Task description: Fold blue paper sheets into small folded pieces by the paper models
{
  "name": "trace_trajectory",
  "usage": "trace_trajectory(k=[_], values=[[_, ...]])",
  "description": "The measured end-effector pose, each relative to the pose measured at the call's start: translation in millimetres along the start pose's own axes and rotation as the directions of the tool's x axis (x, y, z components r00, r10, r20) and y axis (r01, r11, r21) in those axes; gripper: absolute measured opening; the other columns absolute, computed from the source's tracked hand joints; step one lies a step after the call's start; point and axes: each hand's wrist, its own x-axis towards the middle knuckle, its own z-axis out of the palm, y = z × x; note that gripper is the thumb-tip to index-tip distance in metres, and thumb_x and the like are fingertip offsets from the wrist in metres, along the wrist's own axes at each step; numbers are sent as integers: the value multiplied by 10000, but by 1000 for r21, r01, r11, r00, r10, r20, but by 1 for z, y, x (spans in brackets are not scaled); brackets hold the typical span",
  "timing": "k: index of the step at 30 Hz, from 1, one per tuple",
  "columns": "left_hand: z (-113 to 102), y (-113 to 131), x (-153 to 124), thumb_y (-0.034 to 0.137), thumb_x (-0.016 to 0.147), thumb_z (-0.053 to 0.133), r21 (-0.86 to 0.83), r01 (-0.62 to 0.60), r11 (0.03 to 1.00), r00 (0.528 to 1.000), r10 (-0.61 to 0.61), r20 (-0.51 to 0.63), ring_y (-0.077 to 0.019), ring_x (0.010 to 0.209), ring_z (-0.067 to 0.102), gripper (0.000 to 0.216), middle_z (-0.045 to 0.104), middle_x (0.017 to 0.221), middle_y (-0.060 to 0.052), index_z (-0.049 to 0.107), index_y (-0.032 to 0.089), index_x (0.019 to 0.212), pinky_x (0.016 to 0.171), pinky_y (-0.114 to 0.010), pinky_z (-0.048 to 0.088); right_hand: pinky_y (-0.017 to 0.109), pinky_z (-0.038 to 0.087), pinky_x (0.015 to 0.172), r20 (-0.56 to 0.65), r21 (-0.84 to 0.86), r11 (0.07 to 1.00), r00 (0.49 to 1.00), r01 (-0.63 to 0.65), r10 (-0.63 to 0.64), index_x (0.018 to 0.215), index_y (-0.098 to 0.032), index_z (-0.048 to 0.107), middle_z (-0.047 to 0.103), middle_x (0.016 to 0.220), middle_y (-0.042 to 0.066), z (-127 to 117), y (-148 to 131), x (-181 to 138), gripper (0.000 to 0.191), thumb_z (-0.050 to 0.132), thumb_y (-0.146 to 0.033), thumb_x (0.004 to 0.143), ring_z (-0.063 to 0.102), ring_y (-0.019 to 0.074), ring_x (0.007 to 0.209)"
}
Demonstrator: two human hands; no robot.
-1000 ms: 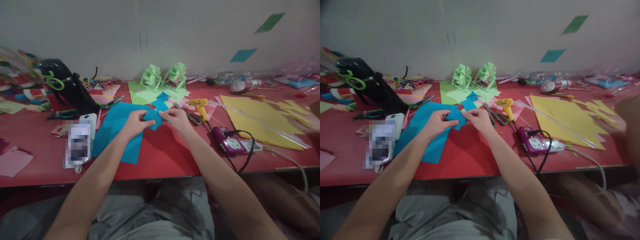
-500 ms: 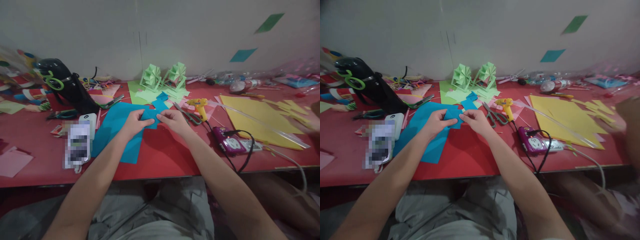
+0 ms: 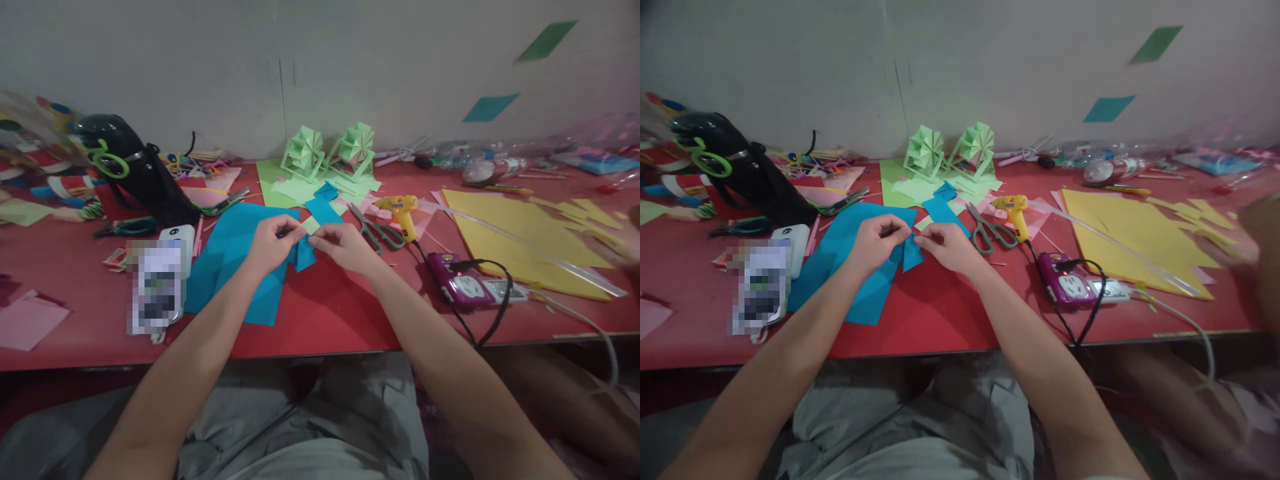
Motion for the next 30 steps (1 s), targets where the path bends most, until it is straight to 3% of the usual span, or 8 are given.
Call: trace_trajectory(k=[7, 11, 14, 19, 26, 30], values=[[0, 5, -2, 250, 883, 609, 229, -174, 958, 984, 179, 2, -149, 699, 562, 148, 616, 720, -6, 591, 196, 746, 663, -280, 434, 291, 420, 592, -76, 149, 987, 994, -61, 73, 686, -167, 626, 634, 661, 33, 2, 3, 2, 402, 722, -547, 776, 528, 133, 599], [-3, 4, -1, 269, 908, 595, 203, -177, 963, 961, 214, -177, -149, 694, 562, 157, 611, 729, -6, 569, 197, 771, 656, -277, 435, 305, 466, 697, -139, 167, 986, 990, 9, 15, 809, -173, 673, 689, 820, 59, 2, 2, 2, 406, 707, -577, 788, 597, 163, 747], [-2, 2, 0, 349, 928, 594, 144, -138, 980, 952, 171, -253, -152, 710, 565, 190, 611, 749, -10, 566, 198, 816, 664, -274, 443, 312, 478, 754, -86, 228, 974, 996, 8, 12, 958, -185, 672, 681, 957, 62, 7, 2, 2, 462, 724, -600, 763, 603, 168, 832], [7, 1, 0, 447, 919, 596, 66, -83, 994, 977, 95, -191, -148, 748, 582, 252, 622, 806, -21, 558, 203, 871, 681, -262, 452, 276, 369, 595, -79, 192, 981, 996, -18, 34, 662, -187, 527, 480, 652, -17, 14, 6, 3, 513, 677, -665, 772, 427, 112, 624], [3, 7, -1, 362, 765, 751, -131, 64, 989, 994, -74, -79, -131, 648, 606, 290, 663, 716, 4, 547, 199, 891, 624, -255, 467, 281, 348, 575, -213, 309, 950, 970, -46, 116, 663, -207, 484, 442, 625, -19, 2, 9, 4, 526, 652, -691, 780, 405, 119, 609], [0, 11, -2, 338, 720, 787, -121, 118, 986, 993, -115, 32, -129, 626, 609, 377, 664, 708, 16, 637, 186, 1030, 610, -258, 470, 277, 285, 548, -155, 260, 964, 983, -53, 96, 599, -203, 414, 354, 588, -43, 0, 5, 2, 555, 668, -660, 785, 328, 99, 571]])
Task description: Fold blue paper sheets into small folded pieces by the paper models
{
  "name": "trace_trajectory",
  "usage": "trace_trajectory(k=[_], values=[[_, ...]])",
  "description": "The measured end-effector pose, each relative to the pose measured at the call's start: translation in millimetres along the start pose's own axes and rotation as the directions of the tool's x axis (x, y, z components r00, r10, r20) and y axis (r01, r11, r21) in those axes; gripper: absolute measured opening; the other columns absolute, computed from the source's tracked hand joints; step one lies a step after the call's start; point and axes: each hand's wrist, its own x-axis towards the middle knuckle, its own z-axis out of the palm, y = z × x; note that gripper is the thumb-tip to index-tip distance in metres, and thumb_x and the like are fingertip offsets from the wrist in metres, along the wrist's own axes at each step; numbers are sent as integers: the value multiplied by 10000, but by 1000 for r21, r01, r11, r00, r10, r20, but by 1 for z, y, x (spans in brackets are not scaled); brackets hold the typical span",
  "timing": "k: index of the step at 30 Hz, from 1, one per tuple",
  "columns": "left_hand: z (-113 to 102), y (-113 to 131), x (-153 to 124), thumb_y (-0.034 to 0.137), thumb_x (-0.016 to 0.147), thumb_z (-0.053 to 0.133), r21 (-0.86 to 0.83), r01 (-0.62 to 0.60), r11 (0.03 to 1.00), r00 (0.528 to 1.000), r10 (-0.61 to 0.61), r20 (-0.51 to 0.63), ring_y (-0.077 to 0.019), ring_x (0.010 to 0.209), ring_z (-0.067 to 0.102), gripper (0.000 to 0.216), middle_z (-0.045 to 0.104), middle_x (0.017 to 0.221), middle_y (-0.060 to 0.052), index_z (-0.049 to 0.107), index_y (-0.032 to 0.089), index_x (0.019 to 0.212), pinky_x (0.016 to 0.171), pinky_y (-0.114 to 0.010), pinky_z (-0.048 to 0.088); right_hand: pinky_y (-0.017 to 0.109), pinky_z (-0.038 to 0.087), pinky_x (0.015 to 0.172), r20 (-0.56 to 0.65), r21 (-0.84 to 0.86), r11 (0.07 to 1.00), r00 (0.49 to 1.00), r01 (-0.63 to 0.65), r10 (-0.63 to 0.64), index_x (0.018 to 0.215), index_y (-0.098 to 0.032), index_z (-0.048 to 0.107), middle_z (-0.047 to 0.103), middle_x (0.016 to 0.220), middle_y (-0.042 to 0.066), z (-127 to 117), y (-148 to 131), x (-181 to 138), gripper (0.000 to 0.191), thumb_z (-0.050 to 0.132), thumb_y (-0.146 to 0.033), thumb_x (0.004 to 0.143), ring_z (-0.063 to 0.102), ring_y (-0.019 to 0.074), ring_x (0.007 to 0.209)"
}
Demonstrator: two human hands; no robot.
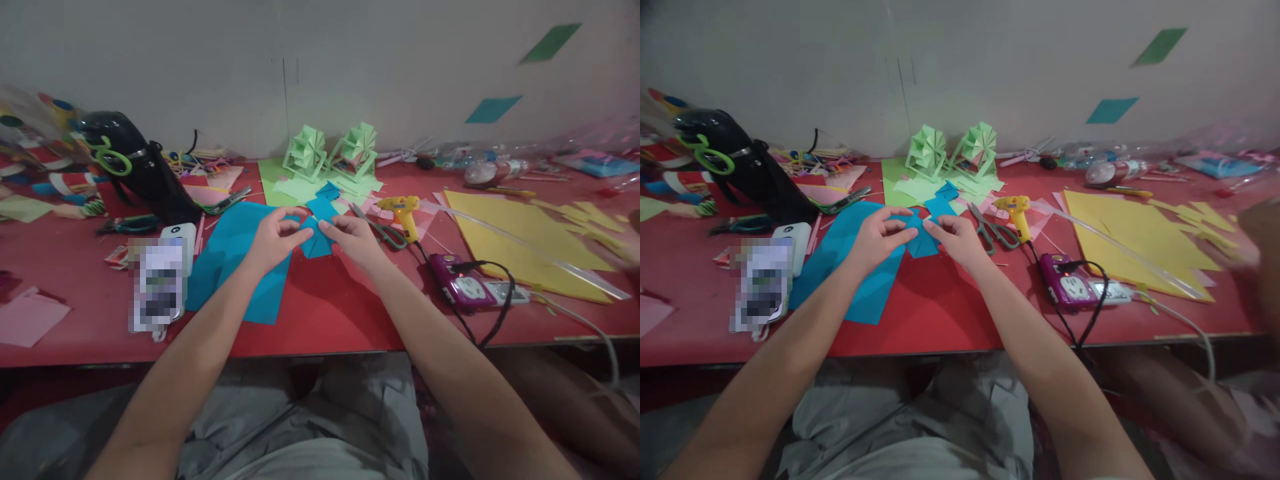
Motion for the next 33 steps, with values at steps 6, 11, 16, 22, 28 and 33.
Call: trace_trajectory(k=[6, 11, 16, 22, 28, 33], values=[[0, -9, 4, 397, 639, 847, 62, -38, 997, 997, 41, -60, -189, 714, 663, 350, 709, 751, -34, 700, 164, 855, 665, -311, 521, 280, 279, 560, 38, -141, 987, 997, 76, -72, 571, -187, 456, 396, 570, -35, 0, 1, 0, 543, 662, -636, 797, 339, 99, 580], [-1, -8, 3, 434, 621, 855, 18, 5, 1000, 999, -4, -38, -193, 717, 659, 354, 717, 758, -40, 685, 168, 780, 674, -322, 526, 281, 306, 567, 74, -173, 981, 994, 88, -76, 593, -183, 508, 438, 584, -24, -4, 2, 1, 516, 628, -630, 821, 378, 106, 585], [-1, -8, 3, 456, 666, 823, 9, -24, 1000, 1000, 24, 1, -174, 704, 640, 333, 706, 757, -27, 671, 177, 764, 667, -304, 513, 273, 317, 552, 77, -167, 983, 995, 76, -64, 610, -181, 568, 470, 581, -16, -4, -2, 1, 501, 652, -638, 797, 395, 106, 578], [2, -8, 2, 433, 736, 758, 74, -72, 995, 997, 72, 3, -131, 615, 541, 300, 604, 655, 4, 602, 181, 691, 585, -270, 419, 284, 376, 567, 73, -103, 993, 996, 63, -55, 686, -183, 624, 546, 629, -5, -1, -2, 0, 418, 691, -586, 776, 459, 122, 602], [1, -10, 1, 375, 834, 663, 193, -130, 973, 991, 120, 63, -151, 674, 551, 191, 643, 744, -24, 650, 187, 806, 620, -281, 410, 275, 360, 564, 113, -94, 992, 991, 86, -75, 676, -175, 594, 520, 628, -13, 1, -2, -2, 403, 687, -550, 792, 429, 107, 589], [1, -10, -1, 280, 859, 600, 380, -191, 905, 981, 172, 84, -145, 630, 470, 120, 554, 673, -4, 619, 193, 778, 587, -285, 343, 282, 340, 564, 106, -122, 988, 991, 96, -83, 689, -169, 609, 519, 632, -3, 6, -4, -4, 439, 647, -586, 820, 412, 113, 600]])
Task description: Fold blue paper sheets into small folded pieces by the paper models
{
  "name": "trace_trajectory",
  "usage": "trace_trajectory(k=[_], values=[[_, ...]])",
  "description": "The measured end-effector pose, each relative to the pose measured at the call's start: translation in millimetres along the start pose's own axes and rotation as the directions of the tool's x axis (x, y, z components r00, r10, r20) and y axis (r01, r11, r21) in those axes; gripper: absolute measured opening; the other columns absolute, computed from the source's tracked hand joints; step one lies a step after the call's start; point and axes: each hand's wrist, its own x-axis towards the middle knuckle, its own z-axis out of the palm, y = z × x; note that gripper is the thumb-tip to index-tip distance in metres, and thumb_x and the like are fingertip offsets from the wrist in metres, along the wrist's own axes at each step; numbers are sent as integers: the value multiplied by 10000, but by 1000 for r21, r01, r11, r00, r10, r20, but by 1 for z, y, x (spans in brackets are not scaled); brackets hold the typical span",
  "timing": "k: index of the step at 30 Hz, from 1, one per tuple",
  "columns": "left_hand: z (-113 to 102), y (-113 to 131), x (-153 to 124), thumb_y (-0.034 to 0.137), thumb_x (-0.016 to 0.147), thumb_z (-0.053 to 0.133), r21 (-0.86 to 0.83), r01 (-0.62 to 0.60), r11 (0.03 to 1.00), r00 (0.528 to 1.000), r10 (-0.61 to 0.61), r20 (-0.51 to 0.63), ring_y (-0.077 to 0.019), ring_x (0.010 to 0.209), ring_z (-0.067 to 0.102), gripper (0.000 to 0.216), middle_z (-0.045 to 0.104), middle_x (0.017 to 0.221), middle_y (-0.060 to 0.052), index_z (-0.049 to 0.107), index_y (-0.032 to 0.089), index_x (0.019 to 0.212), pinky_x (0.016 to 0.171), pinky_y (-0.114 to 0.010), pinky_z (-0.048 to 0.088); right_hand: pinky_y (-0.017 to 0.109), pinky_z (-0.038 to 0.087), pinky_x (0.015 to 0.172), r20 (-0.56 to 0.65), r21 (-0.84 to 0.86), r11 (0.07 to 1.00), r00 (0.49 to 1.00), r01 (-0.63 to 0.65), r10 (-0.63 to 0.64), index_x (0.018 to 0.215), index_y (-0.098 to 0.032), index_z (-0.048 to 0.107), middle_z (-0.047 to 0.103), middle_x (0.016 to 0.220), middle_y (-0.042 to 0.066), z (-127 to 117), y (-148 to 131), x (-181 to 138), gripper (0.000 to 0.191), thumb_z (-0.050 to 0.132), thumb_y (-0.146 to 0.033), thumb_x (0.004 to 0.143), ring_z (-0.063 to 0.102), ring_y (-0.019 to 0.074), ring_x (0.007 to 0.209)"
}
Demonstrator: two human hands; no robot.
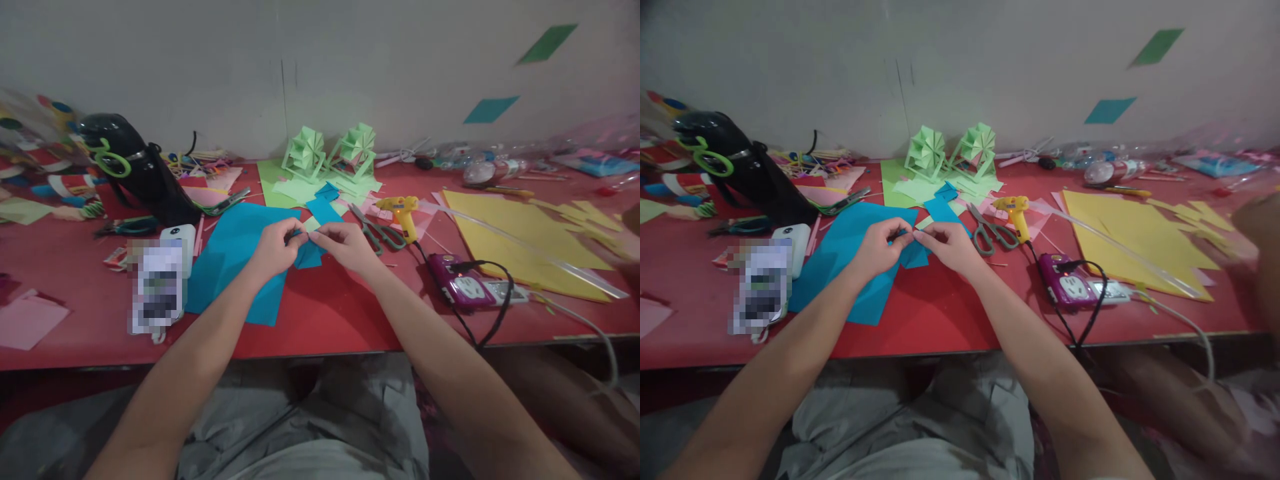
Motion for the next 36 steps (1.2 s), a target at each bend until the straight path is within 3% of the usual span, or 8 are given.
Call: trace_trajectory(k=[7, 11, 17, 19, 24, 28, 31, 36], values=[[1, 7, 1, 434, 824, 689, -289, 113, 951, 989, -81, 120, -135, 638, 497, 259, 580, 714, -4, 629, 182, 822, 583, -266, 381, 286, 342, 576, -69, -23, 999, 997, 45, -47, 702, -186, 608, 516, 643, -6, -4, -2, -1, 405, 625, -565, 840, 402, 115, 596], [-1, 5, 1, 511, 828, 681, -320, 130, 939, 979, -71, 189, -120, 583, 451, 369, 517, 642, 16, 572, 189, 686, 543, -263, 345, 291, 335, 584, -119, -28, 999, 992, 38, -41, 704, -190, 617, 506, 644, -4, -7, -3, 0, 447, 617, -618, 834, 403, 125, 616], [-4, 3, 0, 531, 805, 703, -173, 87, 981, 995, -76, 67, -107, 524, 295, 530, 295, 556, 42, 377, 205, 544, 503, -278, 226, 291, 299, 574, -93, -16, 1000, 996, 1, -2, 637, -197, 482, 412, 619, -20, -4, -1, 1, 556, 580, -713, 819, 355, 114, 600], [-4, 2, 0, 536, 814, 690, -177, 94, 980, 994, -82, 75, -107, 524, 274, 542, 264, 565, 43, 354, 207, 545, 505, -280, 206, 286, 290, 566, -84, -46, 999, 996, 9, -12, 603, -200, 414, 381, 585, -31, -4, 0, 1, 571, 602, -697, 814, 333, 106, 581], [-1, 1, 2, 549, 812, 683, -315, 114, 942, 991, -84, 105, -105, 546, 369, 442, 406, 593, 33, 510, 190, 621, 515, -258, 293, 278, 267, 549, -101, -137, 990, 993, 44, -58, 558, -194, 398, 363, 540, -35, -7, 1, 2, 559, 604, -628, 845, 316, 101, 562], [-1, 0, 3, 526, 767, 735, -346, 106, 932, 994, -111, 5, -100, 535, 397, 441, 445, 567, 34, 524, 179, 594, 517, -251, 325, 273, 273, 545, -64, -65, 997, 997, 41, -45, 600, -188, 465, 391, 579, -31, -8, 2, 3, 512, 620, -615, 838, 333, 100, 570], [-2, 0, 4, 511, 770, 735, -368, 112, 923, 992, -128, -21, -107, 541, 424, 406, 481, 573, 27, 566, 177, 611, 519, -252, 339, 271, 254, 540, -54, -114, 991, 995, 71, -78, 566, -190, 423, 333, 567, -39, -9, 1, 3, 547, 617, -624, 837, 293, 92, 561], [-2, 0, 4, 452, 825, 689, -293, 31, 955, 988, -74, -139, -125, 603, 477, 302, 568, 631, 5, 684, 177, 699, 567, -257, 376, 268, 222, 520, -20, -111, 993, 999, 39, -42, 549, -185, 433, 309, 547, -46, -10, -2, 2, 577, 637, -660, 804, 257, 80, 540]])
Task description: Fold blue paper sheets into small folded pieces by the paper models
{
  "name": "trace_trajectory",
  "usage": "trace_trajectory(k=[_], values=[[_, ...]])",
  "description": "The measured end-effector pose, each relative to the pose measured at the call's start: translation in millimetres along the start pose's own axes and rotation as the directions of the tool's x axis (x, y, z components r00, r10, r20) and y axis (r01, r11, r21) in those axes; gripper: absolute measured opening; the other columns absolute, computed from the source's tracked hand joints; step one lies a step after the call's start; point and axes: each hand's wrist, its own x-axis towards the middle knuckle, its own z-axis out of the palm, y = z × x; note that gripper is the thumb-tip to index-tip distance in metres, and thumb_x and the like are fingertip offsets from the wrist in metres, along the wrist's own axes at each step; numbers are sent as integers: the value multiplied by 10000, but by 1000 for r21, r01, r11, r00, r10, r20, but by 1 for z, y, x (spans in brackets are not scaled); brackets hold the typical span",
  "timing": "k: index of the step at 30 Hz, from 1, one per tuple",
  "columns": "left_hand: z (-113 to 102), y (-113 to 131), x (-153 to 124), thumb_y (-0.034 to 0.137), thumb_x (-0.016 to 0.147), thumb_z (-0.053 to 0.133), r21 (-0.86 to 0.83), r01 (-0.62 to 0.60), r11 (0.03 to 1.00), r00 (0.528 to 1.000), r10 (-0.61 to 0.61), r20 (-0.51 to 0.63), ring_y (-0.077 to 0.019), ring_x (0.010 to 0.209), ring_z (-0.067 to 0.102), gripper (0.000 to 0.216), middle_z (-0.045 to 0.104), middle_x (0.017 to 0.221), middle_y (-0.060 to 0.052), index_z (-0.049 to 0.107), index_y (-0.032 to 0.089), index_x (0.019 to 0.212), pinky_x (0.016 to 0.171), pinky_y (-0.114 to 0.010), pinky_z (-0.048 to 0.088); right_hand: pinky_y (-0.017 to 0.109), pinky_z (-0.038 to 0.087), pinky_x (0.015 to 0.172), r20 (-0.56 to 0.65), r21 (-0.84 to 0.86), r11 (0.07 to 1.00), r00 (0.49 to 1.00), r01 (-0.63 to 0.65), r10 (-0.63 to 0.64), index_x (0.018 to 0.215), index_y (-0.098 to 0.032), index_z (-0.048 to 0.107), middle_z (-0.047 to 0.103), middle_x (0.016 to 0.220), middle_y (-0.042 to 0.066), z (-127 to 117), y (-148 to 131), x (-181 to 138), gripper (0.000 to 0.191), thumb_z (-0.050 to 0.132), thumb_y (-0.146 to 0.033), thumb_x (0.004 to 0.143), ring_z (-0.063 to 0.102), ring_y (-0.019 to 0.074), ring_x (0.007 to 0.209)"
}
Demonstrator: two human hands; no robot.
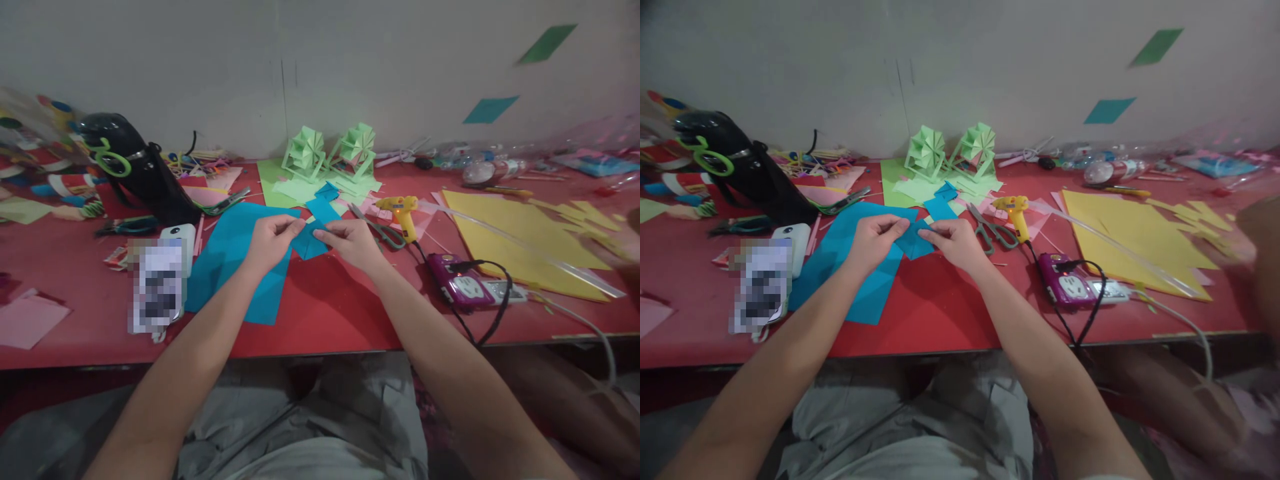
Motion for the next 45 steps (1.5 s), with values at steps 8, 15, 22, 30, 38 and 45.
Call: trace_trajectory(k=[8, 15, 22, 30, 38, 45], values=[[-1, -1, 2, 460, 814, 694, -51, 26, 998, 997, -29, -65, -111, 582, 417, 322, 492, 610, 20, 641, 174, 676, 552, -251, 353, 275, 364, 568, 12, 40, 997, 998, -66, 66, 611, -176, 539, 486, 591, -6, 2, 11, 2, 514, 605, -630, 844, 431, 110, 569], [-4, 0, 2, 503, 715, 792, -18, 45, 999, 999, -45, -1, -81, 528, 268, 562, 265, 564, 55, 362, 189, 538, 487, -244, 254, 287, 411, 567, -35, 139, 983, 991, -124, 130, 625, -178, 594, 536, 594, -4, 0, 9, 1, 493, 673, -640, 779, 498, 124, 568], [-5, 5, 1, 500, 832, 682, 19, 19, 1000, 1000, -19, 2, -98, 557, 293, 501, 295, 580, 33, 428, 178, 545, 501, -252, 273, 302, 450, 583, -56, 89, 993, 995, -82, 87, 638, -177, 638, 619, 609, 20, -2, 7, 2, 483, 667, -635, 789, 554, 146, 593], [-2, -2, 1, 554, 788, 713, -55, 95, 994, 995, -94, 13, -91, 537, 343, 495, 338, 582, 40, 454, 185, 584, 487, -226, 356, 311, 490, 608, -91, 156, 981, 987, -114, 130, 649, -180, 646, 623, 617, 19, 1, 6, 2, 487, 677, -651, 770, 577, 148, 591], [1, -1, 0, 491, 662, 828, -190, 200, 961, 978, -206, -12, -85, 551, 410, 503, 379, 596, 54, 424, 195, 611, 528, -226, 469, 316, 506, 669, -53, 251, 956, 984, -149, 168, 661, -185, 612, 591, 647, 8, 2, 5, 1, 453, 699, -616, 771, 576, 144, 629], [2, 1, -1, 538, 734, 769, -180, 186, 966, 982, -190, -2, -87, 513, 392, 557, 344, 531, 49, 388, 191, 522, 481, -227, 455, 304, 466, 619, -67, 145, 985, 992, -96, 107, 633, -181, 621, 612, 616, 18, 0, 3, 1, 468, 667, -617, 796, 547, 140, 594]])
